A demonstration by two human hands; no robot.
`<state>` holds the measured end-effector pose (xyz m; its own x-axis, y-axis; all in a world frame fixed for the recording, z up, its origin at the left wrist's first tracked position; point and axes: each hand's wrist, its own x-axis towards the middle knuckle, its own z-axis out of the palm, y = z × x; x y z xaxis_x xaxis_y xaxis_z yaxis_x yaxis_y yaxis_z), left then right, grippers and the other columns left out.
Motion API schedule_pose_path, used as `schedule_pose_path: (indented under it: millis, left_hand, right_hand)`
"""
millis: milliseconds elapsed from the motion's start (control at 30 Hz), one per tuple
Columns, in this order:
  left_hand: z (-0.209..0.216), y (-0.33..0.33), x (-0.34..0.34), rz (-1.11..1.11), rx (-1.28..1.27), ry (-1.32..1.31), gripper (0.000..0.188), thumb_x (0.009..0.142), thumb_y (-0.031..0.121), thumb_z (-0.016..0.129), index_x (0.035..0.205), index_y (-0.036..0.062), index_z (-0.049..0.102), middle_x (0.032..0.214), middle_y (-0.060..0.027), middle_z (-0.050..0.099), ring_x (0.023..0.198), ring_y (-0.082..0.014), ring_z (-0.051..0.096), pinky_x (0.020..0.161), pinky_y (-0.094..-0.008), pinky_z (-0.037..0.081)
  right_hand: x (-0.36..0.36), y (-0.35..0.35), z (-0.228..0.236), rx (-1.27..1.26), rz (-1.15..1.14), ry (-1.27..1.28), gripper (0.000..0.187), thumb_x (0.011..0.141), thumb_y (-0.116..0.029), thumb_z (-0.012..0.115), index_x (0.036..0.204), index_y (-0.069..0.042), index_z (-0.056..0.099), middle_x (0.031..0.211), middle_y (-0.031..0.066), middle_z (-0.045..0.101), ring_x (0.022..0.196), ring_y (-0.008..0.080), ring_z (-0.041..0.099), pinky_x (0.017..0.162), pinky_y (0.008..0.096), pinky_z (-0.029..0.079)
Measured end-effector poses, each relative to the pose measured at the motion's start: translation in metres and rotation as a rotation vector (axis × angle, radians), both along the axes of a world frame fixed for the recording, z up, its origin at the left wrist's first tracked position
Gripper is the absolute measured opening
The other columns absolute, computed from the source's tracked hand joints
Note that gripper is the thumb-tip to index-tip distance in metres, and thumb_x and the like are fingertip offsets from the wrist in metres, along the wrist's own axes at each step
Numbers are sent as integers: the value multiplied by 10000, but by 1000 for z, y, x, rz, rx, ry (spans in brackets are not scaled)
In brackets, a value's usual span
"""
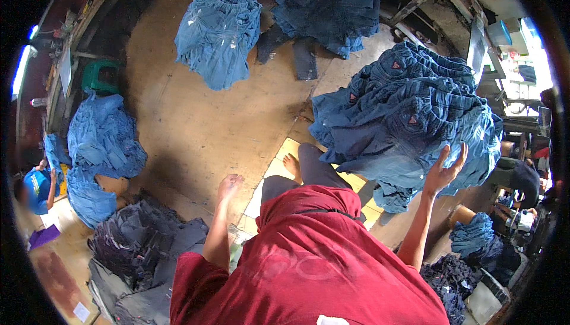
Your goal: The person picks up a pair of jeans from a pile, places them on a work table, and uses a small tool to scrape or pick at the fabric surface. They repeat this process on several jeans, moving each one aside after working on it.
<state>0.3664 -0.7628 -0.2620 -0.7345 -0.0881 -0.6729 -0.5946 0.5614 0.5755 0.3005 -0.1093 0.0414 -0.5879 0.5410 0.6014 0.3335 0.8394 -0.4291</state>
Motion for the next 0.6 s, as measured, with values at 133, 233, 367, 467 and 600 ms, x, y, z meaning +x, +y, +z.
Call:
schedule_pose_path:
  millis: [133, 233, 367, 467, 600]
  left_hand:
    - [28, 39, -91, -25, 161, 35, 601, 1005, 461, 716, 1307, -57, 665, 1211, -241, 751, 1146, -307, 736, 976, -378, 574]
    - [49, 69, -158, -216, 113, 85, 575, 1010, 442, 715, 1332, -31, 660, 1270, -235, 733, 1192, -307, 720, 1012, -379, 558]
    - [53, 68, -227, -440, 0, 144, 551, 1012, 430, 710, 1347, -5, 661, 1290, -219, 729, 1224, -310, 706, 1043, -383, 538]
    - [30, 37, -249, -298, 0, 151, 546, 1017, 435, 696, 1345, -1, 662, 1293, -217, 728, 1218, -314, 707, 1041, -388, 535]
    - [4, -31, -258, -390, -111, -256, 511, 1021, 400, 700, 1327, -8, 668, 1278, -214, 735, 1176, -312, 719, 1011, -385, 545]
  right_hand:
    - [-41, -79, -8, -103, 501, -121, 284, 970, -157, 739, 1224, -30, 714, 1271, 145, 737, 1309, 358, 631, 1143, 478, 449]
    - [-80, -145, -41, -182, 867, -537, 217, 912, -171, 767, 1114, -93, 760, 1212, 72, 760, 1268, 310, 659, 1075, 459, 506]
    - [-140, -207, -82, -115, 1169, -763, 246, 921, -301, 769, 1096, -129, 768, 1220, 55, 759, 1318, 275, 619, 1110, 448, 476]
    - [-204, -208, -77, -15, 1107, -547, 239, 895, -269, 769, 1092, -134, 758, 1300, 66, 719, 1379, 308, 569, 1186, 533, 407]
    - [-266, -142, -6, 18, 640, -360, 377, 789, -156, 850, 1147, -116, 738, 1378, 83, 682, 1421, 347, 533, 1211, 578, 376]
